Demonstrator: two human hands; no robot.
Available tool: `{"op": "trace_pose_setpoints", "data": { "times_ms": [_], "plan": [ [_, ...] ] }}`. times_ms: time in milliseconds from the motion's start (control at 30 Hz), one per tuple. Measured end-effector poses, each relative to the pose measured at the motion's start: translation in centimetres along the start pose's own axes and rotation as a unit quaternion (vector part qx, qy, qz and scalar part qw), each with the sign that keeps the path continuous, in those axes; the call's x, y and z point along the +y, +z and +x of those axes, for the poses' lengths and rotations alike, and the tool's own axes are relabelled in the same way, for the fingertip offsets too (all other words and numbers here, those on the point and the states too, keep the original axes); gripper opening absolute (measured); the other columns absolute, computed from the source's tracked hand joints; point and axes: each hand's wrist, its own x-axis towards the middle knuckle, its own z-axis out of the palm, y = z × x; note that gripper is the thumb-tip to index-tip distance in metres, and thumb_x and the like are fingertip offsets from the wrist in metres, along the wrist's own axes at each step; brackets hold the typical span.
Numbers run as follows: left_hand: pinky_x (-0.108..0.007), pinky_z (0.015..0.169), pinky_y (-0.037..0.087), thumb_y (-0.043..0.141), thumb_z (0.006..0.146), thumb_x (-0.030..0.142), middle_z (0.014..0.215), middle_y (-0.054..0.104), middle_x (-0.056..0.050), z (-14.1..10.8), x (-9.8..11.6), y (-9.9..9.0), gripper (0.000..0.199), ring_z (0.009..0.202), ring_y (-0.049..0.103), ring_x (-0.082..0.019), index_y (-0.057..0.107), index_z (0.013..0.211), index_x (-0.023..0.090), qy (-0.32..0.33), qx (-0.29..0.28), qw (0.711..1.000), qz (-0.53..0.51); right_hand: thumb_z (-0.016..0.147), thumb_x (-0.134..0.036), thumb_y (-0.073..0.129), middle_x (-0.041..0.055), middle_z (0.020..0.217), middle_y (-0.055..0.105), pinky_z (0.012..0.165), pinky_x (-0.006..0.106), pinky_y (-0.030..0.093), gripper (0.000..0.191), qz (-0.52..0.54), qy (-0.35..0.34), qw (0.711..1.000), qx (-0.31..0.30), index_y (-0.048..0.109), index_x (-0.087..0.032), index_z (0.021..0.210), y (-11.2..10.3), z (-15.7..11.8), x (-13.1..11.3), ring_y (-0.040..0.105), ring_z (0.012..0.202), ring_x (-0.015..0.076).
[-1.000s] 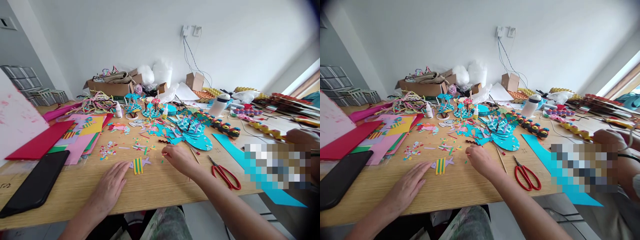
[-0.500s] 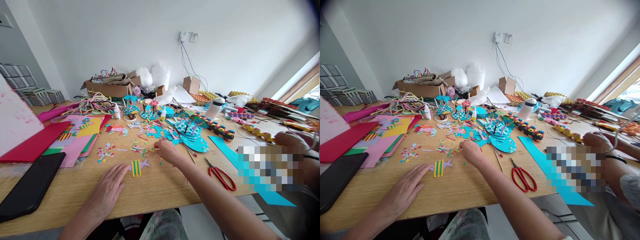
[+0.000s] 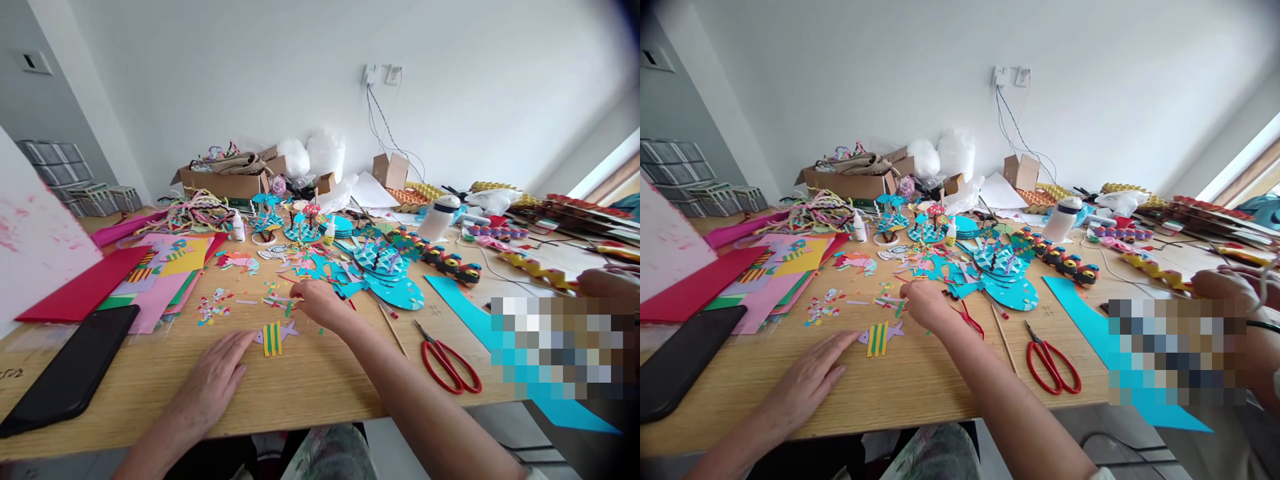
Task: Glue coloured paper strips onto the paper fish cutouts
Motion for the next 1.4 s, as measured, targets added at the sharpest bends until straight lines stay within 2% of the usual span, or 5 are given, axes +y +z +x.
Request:
{"op": "trace_pose_setpoints", "data": {
  "times_ms": [533, 933, 1133, 1267, 1400],
  "plan": [
    [-0.034, 0.093, 0.043, 0.033, 0.082, 0.016, 0.118, 0.057, -0.006, 0.2, 0.4, -0.6, 0.04, 0.107, 0.053, -0.017, 0.047, 0.119, 0.019, -0.031, -0.003, 0.999, -0.021, 0.072, -0.017, 0.052, 0.007, 0.091, 0.063, 0.058, 0.022, 0.036, 0.018, -0.038, -0.154, 0.983, -0.091, 0.065, -0.02, 0.085, -0.2, 3.2, 1.0, 0.058, 0.082, 0.0189],
    [-0.029, 0.088, 0.046, 0.035, 0.081, 0.022, 0.111, 0.061, -0.004, 0.5, 0.4, -2.3, 0.035, 0.102, 0.057, -0.018, 0.052, 0.112, 0.021, -0.092, 0.02, 0.989, -0.117, 0.072, -0.015, 0.047, 0.0067, 0.079, 0.062, 0.054, 0.021, 0.031, 0.013, 0.064, -0.095, 0.993, -0.019, 0.06, -0.015, 0.075, -0.7, 1.2, 1.4, 0.053, 0.069, 0.0145],
    [-0.027, 0.073, 0.048, 0.042, 0.078, 0.029, 0.09, 0.066, -0.002, 6.2, 1.0, -5.4, 0.025, 0.082, 0.061, -0.018, 0.06, 0.094, 0.02, -0.1, -0.03, 0.968, -0.227, 0.073, -0.013, 0.045, -0.0015, 0.065, 0.054, 0.049, 0.016, 0.03, 0.009, 0.183, -0.031, 0.982, 0.04, 0.054, -0.016, 0.074, -1.8, -0.9, 0.9, 0.045, 0.057, 0.0078],
    [-0.027, 0.067, 0.046, 0.05, 0.071, 0.028, 0.082, 0.064, -0.003, 11.3, 1.0, -3.7, 0.028, 0.075, 0.059, -0.017, 0.059, 0.094, 0.014, -0.123, -0.073, 0.932, -0.332, 0.072, -0.013, 0.046, -0.0027, 0.065, 0.053, 0.048, 0.016, 0.033, 0.008, 0.291, 0.011, 0.954, 0.068, 0.05, -0.015, 0.079, -1.6, -2.0, 0.0, 0.046, 0.056, 0.007],
    [-0.023, 0.061, 0.043, 0.052, 0.068, 0.025, 0.075, 0.061, -0.001, 13.7, 1.0, -1.4, 0.026, 0.068, 0.054, -0.014, 0.061, 0.089, 0.014, -0.083, -0.124, 0.917, -0.371, 0.066, -0.012, 0.051, -0.0048, 0.059, 0.051, 0.048, 0.017, 0.035, 0.007, 0.473, 0.04, 0.876, 0.087, 0.05, -0.016, 0.072, -0.5, -2.5, -0.4, 0.047, 0.053, 0.0072]
  ]
}}
